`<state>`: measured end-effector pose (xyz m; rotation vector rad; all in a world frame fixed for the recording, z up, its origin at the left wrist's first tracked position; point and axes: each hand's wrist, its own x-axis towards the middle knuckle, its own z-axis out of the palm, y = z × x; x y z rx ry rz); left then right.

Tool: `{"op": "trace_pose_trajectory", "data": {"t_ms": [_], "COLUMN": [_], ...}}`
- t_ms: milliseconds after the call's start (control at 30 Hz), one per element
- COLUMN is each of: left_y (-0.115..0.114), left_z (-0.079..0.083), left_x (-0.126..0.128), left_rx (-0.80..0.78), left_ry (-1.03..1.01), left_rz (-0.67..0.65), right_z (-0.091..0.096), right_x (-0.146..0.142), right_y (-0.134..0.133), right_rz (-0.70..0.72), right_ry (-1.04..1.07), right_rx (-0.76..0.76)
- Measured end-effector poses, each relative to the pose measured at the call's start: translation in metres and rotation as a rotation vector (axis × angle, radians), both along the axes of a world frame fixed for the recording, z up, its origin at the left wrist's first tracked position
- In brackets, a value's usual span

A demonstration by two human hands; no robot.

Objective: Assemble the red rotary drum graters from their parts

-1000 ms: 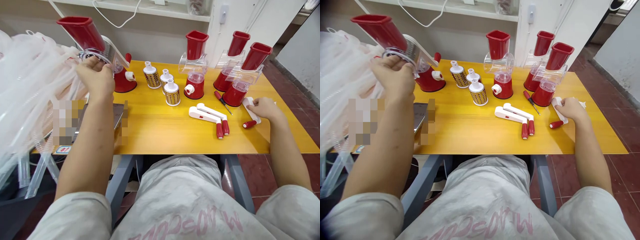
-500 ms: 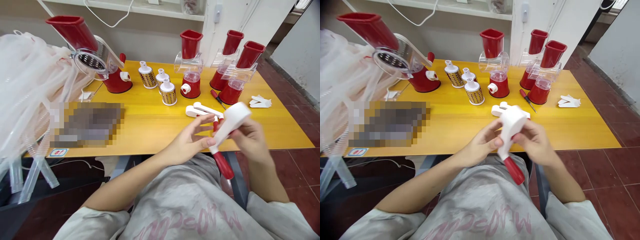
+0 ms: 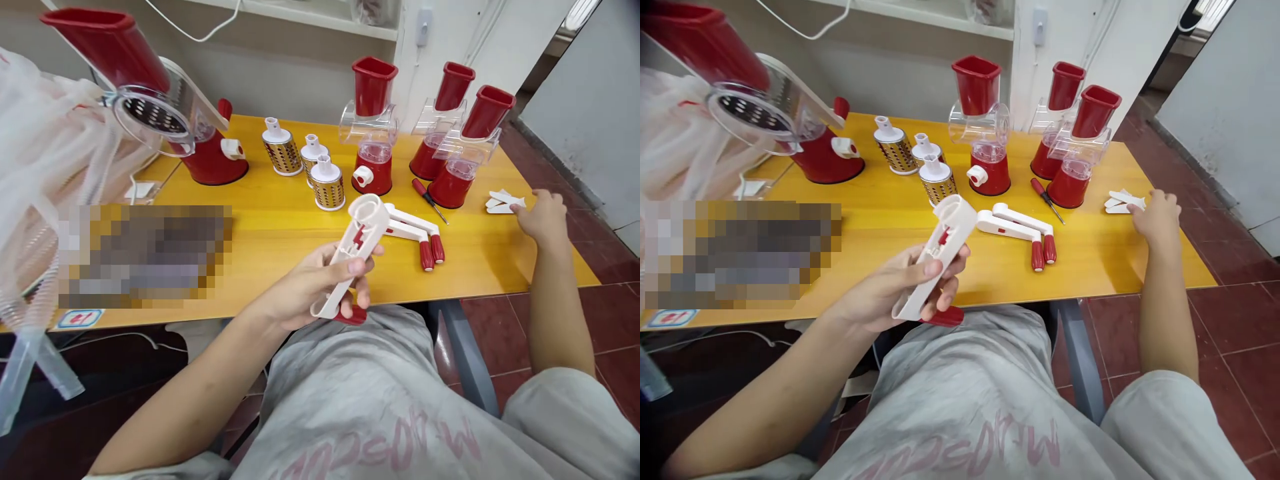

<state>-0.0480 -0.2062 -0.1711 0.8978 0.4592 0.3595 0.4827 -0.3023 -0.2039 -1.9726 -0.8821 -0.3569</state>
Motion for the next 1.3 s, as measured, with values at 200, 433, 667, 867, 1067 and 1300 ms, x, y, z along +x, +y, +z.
{"op": "trace_pose_trajectory", "data": {"t_ms": [200,433,667,867,1067,1300], "left_y": [-0.004,-0.003,-0.020,-0.030,-0.033,-0.038], "left_z": [0.013,0.004,-0.008,-0.013,-0.022,-0.020], "left_x": [0.000,0.001,0.018,0.021,0.026,0.027], "left_rx": [0.000,-0.117,-0.131,-0.106,-0.080,-0.092], "left_ry": [-0.104,-0.195,-0.227,-0.257,-0.277,-0.289], "left_rz": [0.296,0.231,0.153,0.057,0.085,0.123], "right_z": [-0.023,-0.011,0.027,0.043,0.037,0.037], "right_x": [0.037,0.032,-0.175,-0.287,-0.282,-0.283], "right_y": [0.015,-0.002,0.031,0.042,0.035,0.029], "right_rz": [0.174,0.347,0.928,1.075,1.050,1.021], "right_ry": [0.027,0.018,-0.261,-0.284,-0.222,-0.120], "right_rx": [0.056,0.205,0.433,0.282,0.270,0.219]}}
